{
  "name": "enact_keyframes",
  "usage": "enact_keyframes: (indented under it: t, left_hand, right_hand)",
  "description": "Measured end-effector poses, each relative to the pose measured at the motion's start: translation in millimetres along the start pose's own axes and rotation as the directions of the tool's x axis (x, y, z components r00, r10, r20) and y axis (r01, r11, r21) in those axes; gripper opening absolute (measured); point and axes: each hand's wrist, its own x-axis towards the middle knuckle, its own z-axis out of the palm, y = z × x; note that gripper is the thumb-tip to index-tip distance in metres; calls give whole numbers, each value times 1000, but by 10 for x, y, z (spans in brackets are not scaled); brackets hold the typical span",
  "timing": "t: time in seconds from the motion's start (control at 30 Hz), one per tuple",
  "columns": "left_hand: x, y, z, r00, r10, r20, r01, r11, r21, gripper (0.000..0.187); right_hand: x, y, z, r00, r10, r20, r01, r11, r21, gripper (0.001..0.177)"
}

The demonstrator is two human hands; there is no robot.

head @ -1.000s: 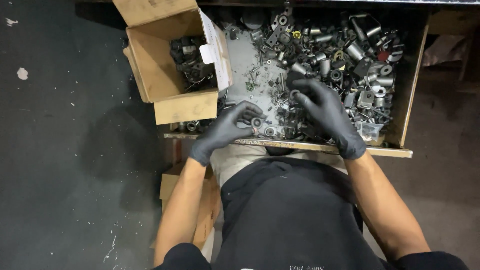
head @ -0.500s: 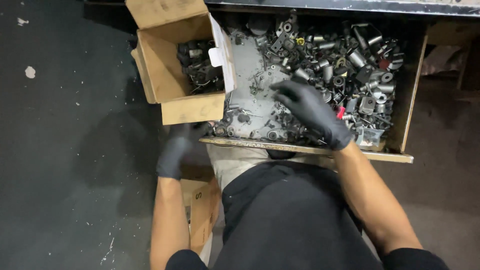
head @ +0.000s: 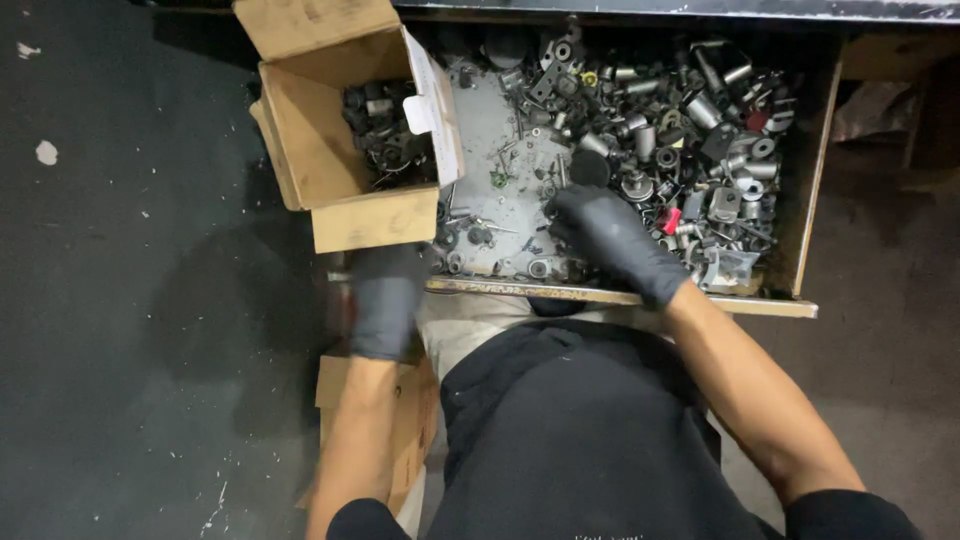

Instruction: The person sorts through a drawer full of mixed metal hardware, picking up various items like bolts, nuts, and washers. They examine the parts and place selected items into a cardboard box on the workbench.

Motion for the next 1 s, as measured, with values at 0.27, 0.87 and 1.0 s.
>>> enact_keyframes:
  t: [0.27,0.87,1.0]
  left_hand:
    - [731,449,732,890,445,105,-455,842,291,35]
    - [628,747,986,833,545,-95,-451,769,453,25]
    - [624,818,893,831,551,-81,-539,832,127,32]
  right_hand:
    - [-658,-56,-1068,844,502,-187,28,308,951,45]
    - [-599,2365,-1684,313,116,-943,-362,932,-6,35]
    - [-692,2279,-1617,431,70,-900,-367,924,-104,29]
